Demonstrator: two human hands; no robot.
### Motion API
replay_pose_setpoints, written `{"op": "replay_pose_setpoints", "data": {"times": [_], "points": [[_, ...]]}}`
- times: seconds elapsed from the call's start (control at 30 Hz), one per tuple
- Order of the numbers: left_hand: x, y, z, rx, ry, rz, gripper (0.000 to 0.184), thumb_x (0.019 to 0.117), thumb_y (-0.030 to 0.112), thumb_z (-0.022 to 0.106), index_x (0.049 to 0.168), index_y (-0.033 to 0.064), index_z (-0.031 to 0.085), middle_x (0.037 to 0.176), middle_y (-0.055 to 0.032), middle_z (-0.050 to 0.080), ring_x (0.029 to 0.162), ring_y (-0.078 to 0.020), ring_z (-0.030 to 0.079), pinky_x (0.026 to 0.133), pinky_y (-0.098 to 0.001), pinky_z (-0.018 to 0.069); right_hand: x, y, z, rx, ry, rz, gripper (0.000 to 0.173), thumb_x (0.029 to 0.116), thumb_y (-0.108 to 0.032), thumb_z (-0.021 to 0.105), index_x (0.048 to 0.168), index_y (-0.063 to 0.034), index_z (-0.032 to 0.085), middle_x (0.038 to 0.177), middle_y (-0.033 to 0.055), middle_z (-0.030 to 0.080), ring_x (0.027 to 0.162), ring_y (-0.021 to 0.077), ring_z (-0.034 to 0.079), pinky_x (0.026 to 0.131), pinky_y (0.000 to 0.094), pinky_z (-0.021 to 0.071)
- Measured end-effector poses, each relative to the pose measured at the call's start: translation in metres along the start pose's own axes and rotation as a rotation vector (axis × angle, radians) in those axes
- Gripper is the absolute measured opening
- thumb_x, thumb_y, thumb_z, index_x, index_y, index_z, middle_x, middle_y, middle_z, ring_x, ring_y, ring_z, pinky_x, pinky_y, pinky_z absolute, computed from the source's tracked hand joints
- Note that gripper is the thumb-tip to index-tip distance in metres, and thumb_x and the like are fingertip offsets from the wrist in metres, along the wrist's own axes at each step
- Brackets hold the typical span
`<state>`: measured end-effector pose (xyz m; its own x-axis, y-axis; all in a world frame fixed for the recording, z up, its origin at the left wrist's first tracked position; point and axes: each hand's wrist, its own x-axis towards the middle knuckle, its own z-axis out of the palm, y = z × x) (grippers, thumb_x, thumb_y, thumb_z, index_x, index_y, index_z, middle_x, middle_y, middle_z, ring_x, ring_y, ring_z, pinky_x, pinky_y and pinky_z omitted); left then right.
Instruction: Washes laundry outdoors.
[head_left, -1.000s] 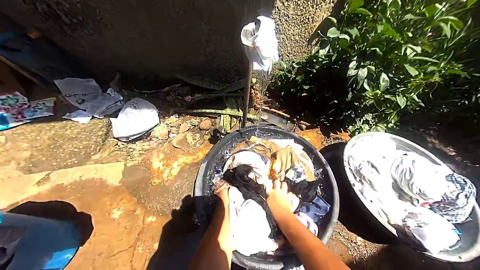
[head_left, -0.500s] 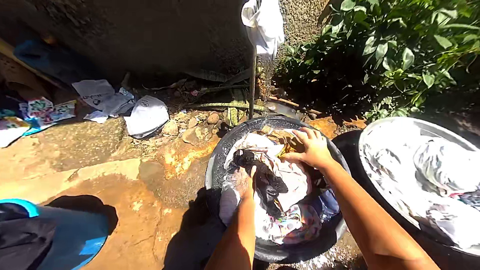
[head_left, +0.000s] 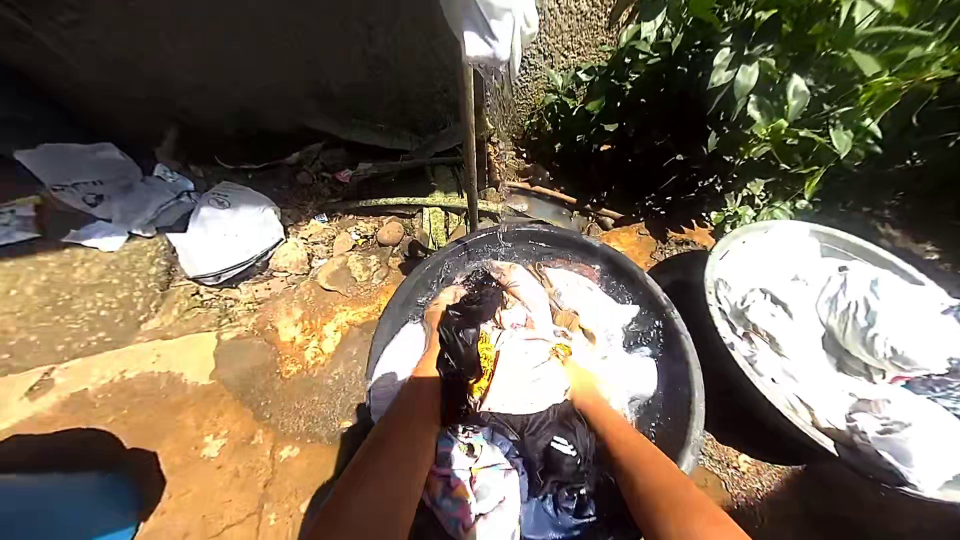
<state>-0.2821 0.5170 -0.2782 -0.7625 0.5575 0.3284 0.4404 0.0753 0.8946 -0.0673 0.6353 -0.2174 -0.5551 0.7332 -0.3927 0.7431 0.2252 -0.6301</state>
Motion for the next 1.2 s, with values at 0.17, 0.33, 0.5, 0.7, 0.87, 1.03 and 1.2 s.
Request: {"op": "replay_pose_setpoints", "data": {"times": [0.17,0.33,0.5,0.7,0.87,1.03,1.2], "points": [[-0.078,0.153,-0.005,0.544,-0.402,-0.277,0.11,0.0751,0.082,0.063,0.163,0.0247,0.031,0.172,-0.0177,0.006,0.156,-0.0458,-0.004,0.118,-0.0739,-0.0015,0.035,0.03,0.027,0.443,0.184,-0.161,0.042,0.1073,-0.01,0.046,0.143,0.0108,0.046,0.14,0.0234,0.057,0.129,0.0176,0.056,0.109,0.0262,0.0448],[-0.104,0.138,0.015,0.8,-0.801,-0.664,0.127,0.0733,0.059,0.084,0.163,0.0044,0.013,0.172,-0.017,-0.004,0.154,-0.0398,0.022,0.117,-0.055,0.0365,-0.026,0.01,-0.015,-0.374,-0.16,-0.023,0.059,0.1056,-0.028,0.05,0.154,0.0029,0.038,0.158,0.0262,0.039,0.148,0.0393,0.038,0.12,0.0559,0.0314],[-0.093,0.129,0.018,0.729,-0.817,-0.651,0.109,0.0835,0.043,0.079,0.163,0.0025,0.016,0.169,-0.0221,0.014,0.154,-0.0376,0.022,0.121,-0.054,0.0295,-0.054,-0.008,-0.026,-0.227,0.324,-0.43,0.084,0.0892,-0.053,0.056,0.16,-0.0108,0.037,0.167,0.0267,0.019,0.154,0.0477,0.016,0.122,0.0667,0.0175],[-0.088,0.102,0.0,0.68,-0.828,-0.506,0.1,0.0836,0.034,0.081,0.159,-0.0013,0.026,0.163,-0.0222,0.032,0.151,-0.0334,0.032,0.123,-0.0492,0.0277,-0.005,-0.047,0.026,-0.285,0.168,-0.183,0.076,0.096,-0.067,0.051,0.155,-0.0194,0.046,0.171,0.022,0.003,0.154,0.048,0.015,0.119,0.0631,0.0283],[-0.066,0.115,-0.031,0.117,-0.608,-0.447,0.098,0.0869,0.03,0.077,0.163,0.005,0.02,0.171,-0.0192,0.008,0.156,-0.0319,0.021,0.123,-0.0495,0.0299,0.034,-0.026,0.027,-0.401,0.264,-0.2,0.063,0.1065,-0.042,0.044,0.161,-0.0121,0.033,0.17,0.0219,0.009,0.155,0.0448,0.018,0.122,0.0632,0.024],[-0.064,0.127,0.012,0.296,-0.296,-0.661,0.108,0.0931,0.068,0.056,0.166,0.0191,-0.006,0.17,-0.0236,0.01,0.151,-0.0419,0.029,0.116,-0.0628,0.0324,0.013,-0.046,-0.012,-0.473,-0.081,-0.135,0.064,0.1094,-0.042,0.039,0.164,-0.0113,0.025,0.171,0.0217,0.006,0.156,0.0439,0.014,0.123,0.0594,0.0232],[-0.042,0.097,0.049,0.571,-0.278,-0.695,0.114,0.0911,0.074,0.055,0.165,0.013,-0.006,0.168,-0.0214,0.021,0.147,-0.0381,0.04,0.115,-0.0567,0.037,-0.021,-0.019,-0.019,-0.606,-0.148,-0.207,0.068,0.1062,-0.038,0.043,0.165,-0.0152,0.018,0.171,0.0195,0.01,0.157,0.043,0.012,0.124,0.0636,0.0166]]}}
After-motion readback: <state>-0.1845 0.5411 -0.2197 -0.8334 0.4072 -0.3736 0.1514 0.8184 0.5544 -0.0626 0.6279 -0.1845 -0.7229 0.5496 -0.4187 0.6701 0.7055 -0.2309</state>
